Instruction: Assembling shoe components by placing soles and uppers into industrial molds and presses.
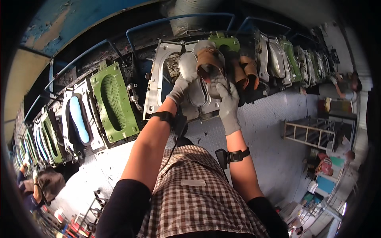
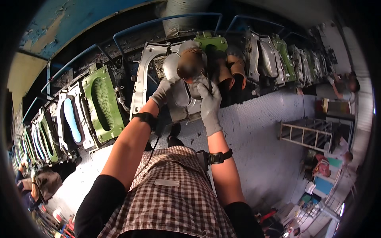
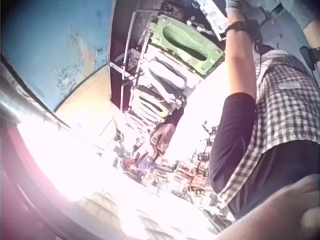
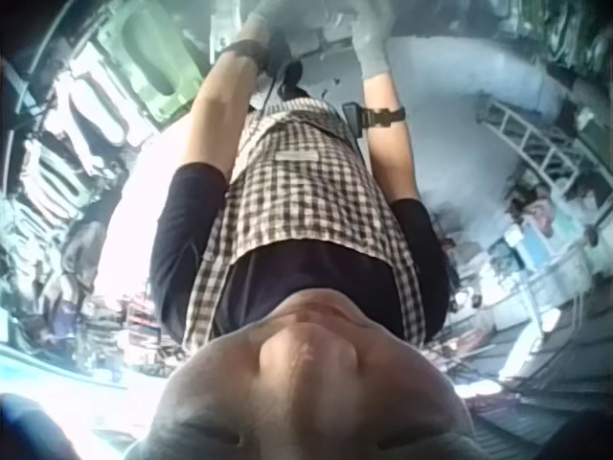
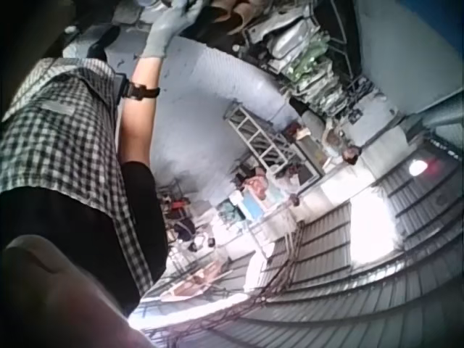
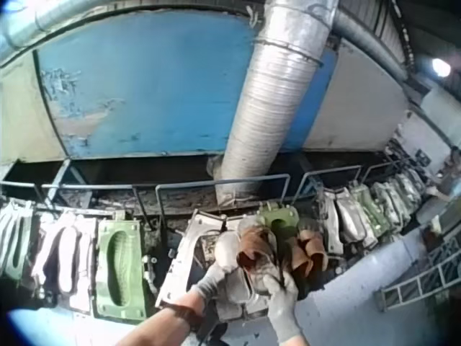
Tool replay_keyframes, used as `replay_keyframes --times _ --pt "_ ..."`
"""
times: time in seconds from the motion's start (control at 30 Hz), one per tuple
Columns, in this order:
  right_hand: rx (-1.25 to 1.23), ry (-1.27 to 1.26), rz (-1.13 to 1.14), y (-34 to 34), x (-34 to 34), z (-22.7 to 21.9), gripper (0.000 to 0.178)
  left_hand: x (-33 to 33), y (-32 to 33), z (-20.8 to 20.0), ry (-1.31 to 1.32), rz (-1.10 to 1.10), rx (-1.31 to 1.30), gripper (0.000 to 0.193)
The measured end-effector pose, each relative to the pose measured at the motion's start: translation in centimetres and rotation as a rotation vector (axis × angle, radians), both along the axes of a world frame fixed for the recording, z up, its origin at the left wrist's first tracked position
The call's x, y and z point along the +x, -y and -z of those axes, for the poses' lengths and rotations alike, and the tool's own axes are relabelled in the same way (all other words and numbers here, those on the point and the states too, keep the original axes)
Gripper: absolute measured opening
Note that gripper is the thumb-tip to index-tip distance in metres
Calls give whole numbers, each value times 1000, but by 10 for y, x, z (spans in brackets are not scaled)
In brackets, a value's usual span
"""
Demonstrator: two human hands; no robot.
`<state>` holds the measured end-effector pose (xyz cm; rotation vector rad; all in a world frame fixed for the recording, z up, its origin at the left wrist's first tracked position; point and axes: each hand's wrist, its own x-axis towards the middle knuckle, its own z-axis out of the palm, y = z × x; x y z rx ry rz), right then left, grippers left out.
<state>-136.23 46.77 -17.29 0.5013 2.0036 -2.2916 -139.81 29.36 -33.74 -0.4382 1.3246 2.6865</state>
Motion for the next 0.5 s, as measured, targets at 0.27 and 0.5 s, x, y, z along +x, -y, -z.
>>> replay_keyframes --times 0.27,0.5 --pt "1021 -622 -195 -21 -80 10 32 40 -48 -37 163 -64 -375 50" --pt "1031 -563 -1119 10 -46 13 27 106 -49 -20 177 250 -331 50"
